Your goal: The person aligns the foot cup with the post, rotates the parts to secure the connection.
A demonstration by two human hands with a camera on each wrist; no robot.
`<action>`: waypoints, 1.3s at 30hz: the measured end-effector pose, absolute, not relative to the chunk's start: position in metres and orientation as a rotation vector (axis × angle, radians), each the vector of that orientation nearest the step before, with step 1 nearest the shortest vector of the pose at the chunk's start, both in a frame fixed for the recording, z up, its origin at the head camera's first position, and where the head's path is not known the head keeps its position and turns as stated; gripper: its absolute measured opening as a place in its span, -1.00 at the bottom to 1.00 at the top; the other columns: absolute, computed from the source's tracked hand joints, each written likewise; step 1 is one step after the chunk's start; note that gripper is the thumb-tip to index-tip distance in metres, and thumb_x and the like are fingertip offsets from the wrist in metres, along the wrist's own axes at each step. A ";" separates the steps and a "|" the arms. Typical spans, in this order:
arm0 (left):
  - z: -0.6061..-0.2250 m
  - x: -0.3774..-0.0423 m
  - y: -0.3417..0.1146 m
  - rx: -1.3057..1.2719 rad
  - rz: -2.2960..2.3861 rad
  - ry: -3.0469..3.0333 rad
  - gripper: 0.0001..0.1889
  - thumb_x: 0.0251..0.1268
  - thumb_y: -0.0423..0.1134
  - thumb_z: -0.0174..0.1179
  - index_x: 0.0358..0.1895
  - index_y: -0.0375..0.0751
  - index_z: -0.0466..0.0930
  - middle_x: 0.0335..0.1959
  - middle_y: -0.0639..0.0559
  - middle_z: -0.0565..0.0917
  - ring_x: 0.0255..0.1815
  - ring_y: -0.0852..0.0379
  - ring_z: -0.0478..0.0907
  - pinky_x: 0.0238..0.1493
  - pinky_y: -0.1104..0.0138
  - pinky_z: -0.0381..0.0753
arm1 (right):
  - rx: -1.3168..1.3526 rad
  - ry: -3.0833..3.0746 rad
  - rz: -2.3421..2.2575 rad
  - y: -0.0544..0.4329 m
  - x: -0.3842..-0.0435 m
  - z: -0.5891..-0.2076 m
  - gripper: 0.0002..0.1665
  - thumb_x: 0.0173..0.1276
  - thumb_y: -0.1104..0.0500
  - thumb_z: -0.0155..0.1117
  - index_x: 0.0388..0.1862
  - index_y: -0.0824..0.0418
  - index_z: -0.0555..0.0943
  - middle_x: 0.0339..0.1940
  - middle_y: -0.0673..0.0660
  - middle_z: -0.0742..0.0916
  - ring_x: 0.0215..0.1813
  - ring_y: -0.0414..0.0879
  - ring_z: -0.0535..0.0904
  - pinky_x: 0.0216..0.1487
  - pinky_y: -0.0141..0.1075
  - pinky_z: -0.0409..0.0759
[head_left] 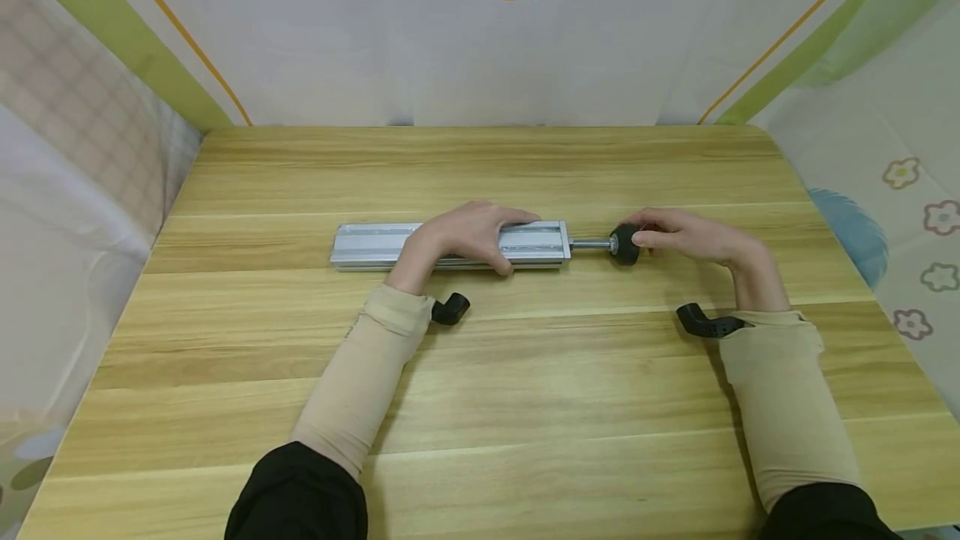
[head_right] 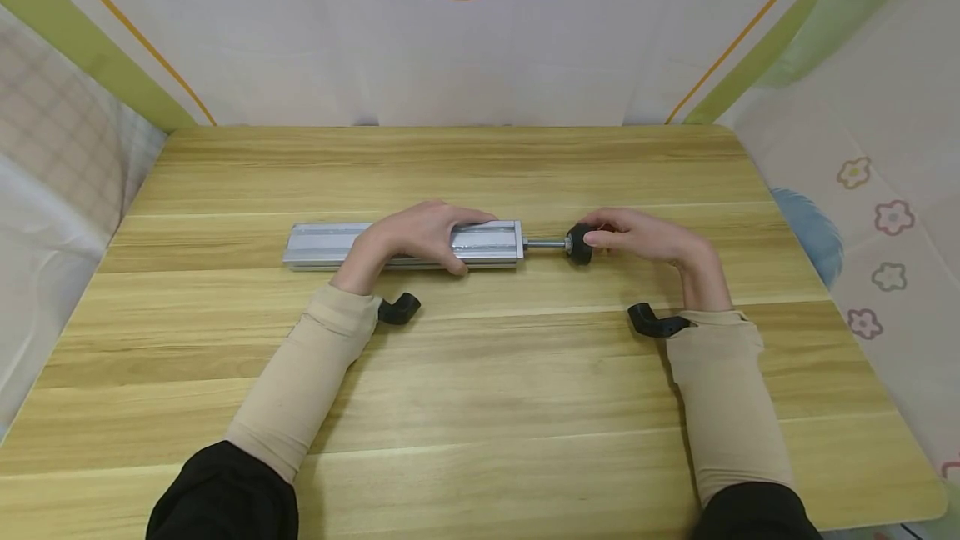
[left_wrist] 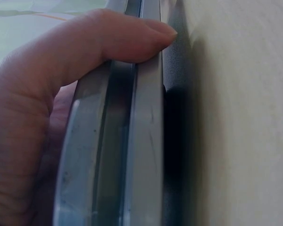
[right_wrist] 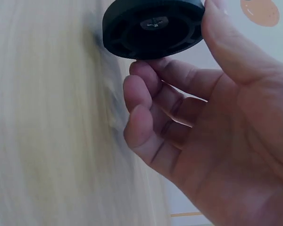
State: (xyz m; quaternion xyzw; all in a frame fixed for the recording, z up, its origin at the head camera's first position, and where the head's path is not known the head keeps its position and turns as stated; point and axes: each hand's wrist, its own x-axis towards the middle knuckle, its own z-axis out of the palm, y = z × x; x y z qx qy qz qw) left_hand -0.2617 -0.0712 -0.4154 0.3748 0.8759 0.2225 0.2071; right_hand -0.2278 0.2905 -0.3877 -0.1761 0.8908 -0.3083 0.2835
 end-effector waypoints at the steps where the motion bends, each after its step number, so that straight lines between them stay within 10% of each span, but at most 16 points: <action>1: -0.415 -0.262 -0.071 1.042 0.619 2.438 -0.04 -0.10 -0.07 0.41 0.56 0.21 0.33 0.32 0.07 0.61 0.01 0.09 0.47 0.21 0.17 0.50 | -0.467 2.384 -0.815 0.290 -0.227 -0.387 -0.43 0.67 0.04 -0.02 0.50 0.30 0.36 0.18 0.23 0.65 0.01 -0.02 0.56 0.08 -0.14 0.55; 7: -0.415 -0.261 -0.072 1.028 0.619 2.438 -0.04 -0.10 -0.07 0.41 0.56 0.23 0.32 0.38 0.07 0.58 0.06 0.09 0.48 0.27 0.15 0.50 | -0.479 2.398 -0.870 0.292 -0.226 -0.386 -0.44 0.66 0.06 0.00 0.54 0.19 0.37 0.24 0.17 0.63 0.06 -0.06 0.54 0.06 -0.22 0.55; 18: -0.415 -0.262 -0.072 1.025 0.614 2.448 -0.04 -0.10 -0.06 0.40 0.56 0.24 0.32 0.40 0.09 0.57 0.11 0.10 0.50 0.35 0.13 0.45 | -0.496 2.431 -0.962 0.280 -0.232 -0.393 -0.12 0.09 0.22 0.65 0.37 0.24 0.42 0.26 0.20 0.54 0.13 -0.06 0.49 0.12 -0.37 0.57; 39: -0.414 -0.261 -0.071 1.042 0.615 2.440 -0.04 -0.11 -0.07 0.42 0.56 0.20 0.33 0.34 0.06 0.61 0.06 0.08 0.50 0.26 0.14 0.49 | -0.498 2.396 -0.844 0.291 -0.227 -0.389 -0.47 0.60 0.07 0.13 0.43 0.29 0.45 0.21 0.23 0.66 0.06 -0.17 0.60 0.07 -0.30 0.59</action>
